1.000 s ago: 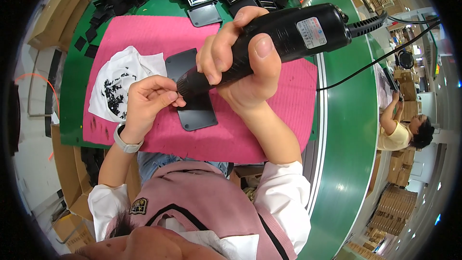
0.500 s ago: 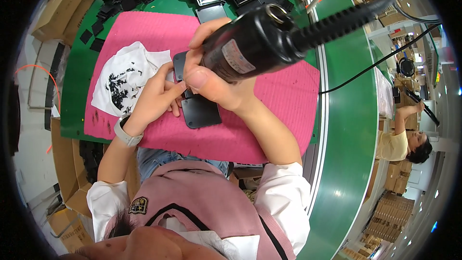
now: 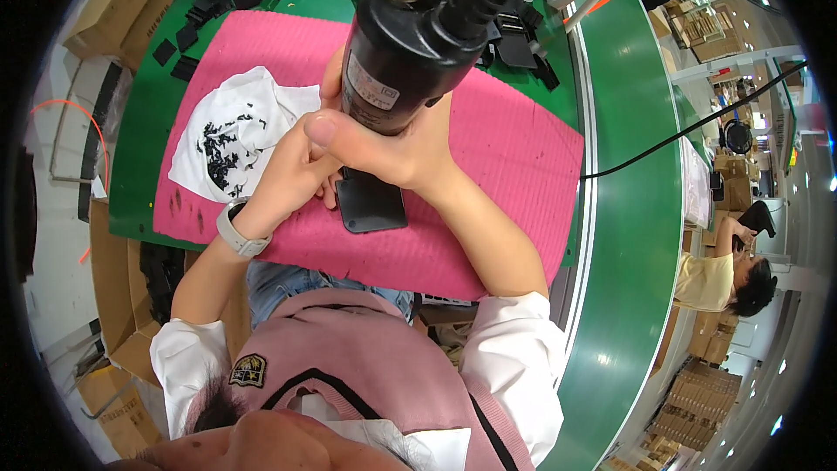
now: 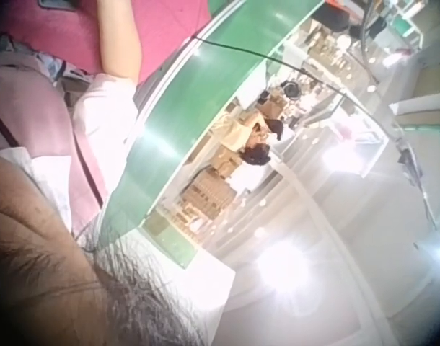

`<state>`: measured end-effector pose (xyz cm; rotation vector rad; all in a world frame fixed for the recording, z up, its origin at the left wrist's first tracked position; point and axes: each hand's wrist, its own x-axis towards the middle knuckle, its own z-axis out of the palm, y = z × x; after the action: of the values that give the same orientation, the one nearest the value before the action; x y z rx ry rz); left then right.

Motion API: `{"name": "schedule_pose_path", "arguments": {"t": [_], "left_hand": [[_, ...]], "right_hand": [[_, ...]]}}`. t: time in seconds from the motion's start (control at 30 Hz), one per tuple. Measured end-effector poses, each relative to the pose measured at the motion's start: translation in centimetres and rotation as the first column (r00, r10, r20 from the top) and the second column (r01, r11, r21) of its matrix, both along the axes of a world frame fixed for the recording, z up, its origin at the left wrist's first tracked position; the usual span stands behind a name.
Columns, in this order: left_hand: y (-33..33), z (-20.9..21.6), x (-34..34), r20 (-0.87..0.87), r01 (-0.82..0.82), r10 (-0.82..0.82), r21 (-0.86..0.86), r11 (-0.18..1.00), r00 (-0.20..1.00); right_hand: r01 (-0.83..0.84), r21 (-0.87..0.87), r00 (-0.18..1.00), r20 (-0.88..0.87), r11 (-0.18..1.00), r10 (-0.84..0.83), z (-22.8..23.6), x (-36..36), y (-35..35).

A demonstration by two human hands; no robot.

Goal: Using an electric screwdriver to fasten screws into black plastic parts on a production line.

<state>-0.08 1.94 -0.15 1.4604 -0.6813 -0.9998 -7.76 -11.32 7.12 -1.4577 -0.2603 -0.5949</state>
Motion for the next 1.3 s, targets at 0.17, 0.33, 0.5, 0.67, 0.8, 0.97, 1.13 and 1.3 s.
{"name": "schedule_pose_path", "arguments": {"t": [0.17,0.33,0.5,0.67,0.8,0.97,1.13,1.3], "left_hand": [[0.0,0.1,0.0,0.002,-0.002,0.002,0.020,1.000,1.000],[-0.3,-0.4,0.1,0.027,-0.015,0.015,-0.018,1.000,1.000],[-0.8,0.5,-0.2,0.130,0.027,-0.027,0.003,1.000,0.991],[1.1,1.6,0.1,0.259,0.051,-0.074,0.097,0.994,0.963],[1.6,-0.2,-2.1,0.488,-0.004,-0.003,0.012,1.000,0.873],[2.0,0.5,-3.6,0.275,-0.185,0.285,-0.338,0.923,0.918],[2.9,5.4,-3.3,0.761,-0.057,0.392,-0.426,0.903,0.517],[4.8,6.9,-1.3,0.818,0.047,0.519,-0.545,0.837,0.248]], "right_hand": [[-0.018,0.014,0.999,-0.048,1.000,0.019,0.2,0.0,0.2],[-0.070,0.010,0.996,-0.060,0.998,0.070,0.5,-0.2,0.1],[-0.051,-0.106,0.998,-0.050,0.993,0.046,0.6,-0.8,-0.1],[0.083,0.250,0.997,-0.012,0.965,-0.082,2.9,-4.9,-2.2],[0.579,-0.335,0.577,-0.475,0.743,-0.664,-0.4,-11.6,-8.6],[0.129,-0.990,0.044,0.055,-0.049,-0.998,-1.8,-13.1,-7.1],[0.134,-0.972,0.868,0.209,-0.191,-0.450,5.1,-6.5,-0.2],[-0.140,-0.978,0.950,-0.176,0.151,-0.257,3.6,-3.3,1.3]]}}
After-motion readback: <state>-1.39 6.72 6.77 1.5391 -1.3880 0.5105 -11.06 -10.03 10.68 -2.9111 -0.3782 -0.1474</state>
